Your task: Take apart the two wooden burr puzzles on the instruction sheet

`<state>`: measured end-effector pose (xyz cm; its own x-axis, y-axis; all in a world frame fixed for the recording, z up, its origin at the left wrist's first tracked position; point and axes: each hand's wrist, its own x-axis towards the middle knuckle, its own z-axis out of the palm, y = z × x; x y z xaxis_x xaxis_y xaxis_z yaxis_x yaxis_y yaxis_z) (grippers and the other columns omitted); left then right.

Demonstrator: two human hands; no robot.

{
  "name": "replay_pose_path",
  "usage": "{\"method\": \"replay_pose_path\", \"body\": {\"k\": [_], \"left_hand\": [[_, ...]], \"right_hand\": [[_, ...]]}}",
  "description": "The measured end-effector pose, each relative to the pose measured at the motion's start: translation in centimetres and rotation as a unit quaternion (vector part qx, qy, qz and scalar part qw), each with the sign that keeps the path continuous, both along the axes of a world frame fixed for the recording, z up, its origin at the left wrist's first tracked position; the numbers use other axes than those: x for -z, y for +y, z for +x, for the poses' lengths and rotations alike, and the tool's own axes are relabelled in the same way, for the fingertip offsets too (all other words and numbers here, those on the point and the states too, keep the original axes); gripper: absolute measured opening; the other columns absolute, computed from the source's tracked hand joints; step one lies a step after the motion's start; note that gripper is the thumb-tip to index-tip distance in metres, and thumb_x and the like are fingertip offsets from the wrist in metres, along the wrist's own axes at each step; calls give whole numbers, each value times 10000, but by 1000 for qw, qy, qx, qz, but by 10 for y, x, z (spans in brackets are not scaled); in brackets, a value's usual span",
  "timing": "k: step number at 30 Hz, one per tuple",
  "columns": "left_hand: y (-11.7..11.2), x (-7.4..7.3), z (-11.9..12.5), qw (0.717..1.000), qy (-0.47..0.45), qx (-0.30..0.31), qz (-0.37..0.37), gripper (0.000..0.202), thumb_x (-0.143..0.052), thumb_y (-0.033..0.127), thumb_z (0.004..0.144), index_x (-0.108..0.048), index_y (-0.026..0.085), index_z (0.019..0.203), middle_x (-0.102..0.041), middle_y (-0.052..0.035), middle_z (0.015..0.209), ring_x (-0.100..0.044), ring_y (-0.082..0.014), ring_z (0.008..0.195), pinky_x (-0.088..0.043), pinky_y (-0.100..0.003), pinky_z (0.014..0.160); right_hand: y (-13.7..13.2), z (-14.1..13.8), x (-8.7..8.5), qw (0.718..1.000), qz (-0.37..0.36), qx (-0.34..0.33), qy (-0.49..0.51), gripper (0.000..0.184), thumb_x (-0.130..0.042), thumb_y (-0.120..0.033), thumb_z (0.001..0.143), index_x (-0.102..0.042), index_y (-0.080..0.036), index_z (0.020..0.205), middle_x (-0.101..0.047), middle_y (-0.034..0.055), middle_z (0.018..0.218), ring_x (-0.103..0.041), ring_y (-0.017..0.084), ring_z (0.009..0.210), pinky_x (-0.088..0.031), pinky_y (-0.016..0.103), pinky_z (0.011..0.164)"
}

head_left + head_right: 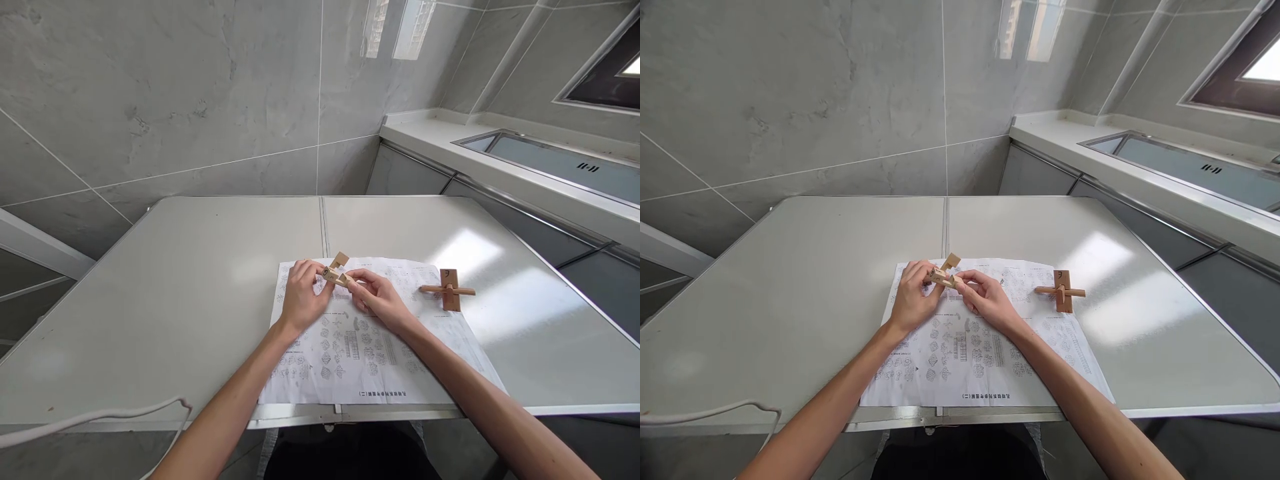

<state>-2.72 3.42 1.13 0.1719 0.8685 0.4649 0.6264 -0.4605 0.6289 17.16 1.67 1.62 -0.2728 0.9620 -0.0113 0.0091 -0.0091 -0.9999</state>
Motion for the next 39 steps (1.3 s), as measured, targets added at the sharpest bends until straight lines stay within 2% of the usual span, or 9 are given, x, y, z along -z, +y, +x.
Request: {"method": "replay_pose_path", "body": {"k": [5,10,17,25,28,31,33,35,39], "left_hand": [[-1,-1,0,997,46,-35,43,215,-671,351,949,-574,249,787,-704,-33,952,-612,-254,1039,-512,-448,948],[-1,1,-1,990,119,-32,72,200,-661,303,924,-565,247,757,-701,-55,951,-609,-293,1075,-488,-499,962],[0,7,-2,980,177,-26,91,171,-641,262,917,-618,240,749,-687,-99,1055,-584,-332,1155,-471,-547,1005],[-2,5,0,983,168,-12,78,181,-668,326,914,-595,242,772,-648,-116,1130,-556,-347,1209,-486,-543,1010],[-3,4,-1,988,141,-21,61,222,-753,369,835,-597,240,925,-605,-132,1232,-522,-371,1263,-476,-556,1046],[-1,4,-3,992,117,-30,38,559,-808,400,752,-533,226,1207,-501,-163,1420,-438,-399,1382,-446,-577,1114],[0,6,-5,994,107,-26,17,715,-812,430,743,-457,227,1328,-445,-172,1491,-394,-406,1436,-445,-580,1128],[2,8,-6,995,100,-17,-3,773,-806,450,757,-410,238,1385,-458,-165,1485,-433,-394,1416,-466,-567,1110],[1,8,-6,995,101,-3,-12,762,-784,461,794,-395,260,1419,-547,-135,1374,-562,-356,1265,-488,-543,1074]], "right_hand": [[4,1,-1,991,30,132,-24,472,-684,-658,897,-666,-207,1033,-552,-22,682,-433,120,531,-340,274,497],[7,2,2,967,46,213,-132,451,-703,-661,859,-632,-216,862,-538,-20,613,-463,158,557,-378,301,539],[3,-2,11,938,133,190,-257,221,-673,-424,892,-576,-240,816,-578,-16,631,-516,169,582,-426,310,597],[3,-3,16,913,163,169,-333,186,-644,-398,892,-563,-244,825,-582,-25,608,-532,167,555,-388,299,570],[3,-3,17,907,173,159,-349,171,-643,-382,890,-560,-244,836,-572,-34,613,-526,159,550,-376,295,566],[3,-4,19,900,176,157,-366,178,-648,-376,886,-547,-243,827,-559,-43,615,-521,151,548,-364,290,564],[3,-4,19,897,179,157,-373,200,-654,-391,888,-538,-242,823,-546,-48,603,-519,149,543,-356,288,561],[3,-4,20,895,184,155,-375,222,-660,-413,891,-532,-242,828,-546,-50,602,-522,148,542,-353,285,561],[3,-3,19,896,187,141,-378,209,-659,-417,911,-566,-240,851,-563,-47,620,-525,145,548,-361,285,569]]}}
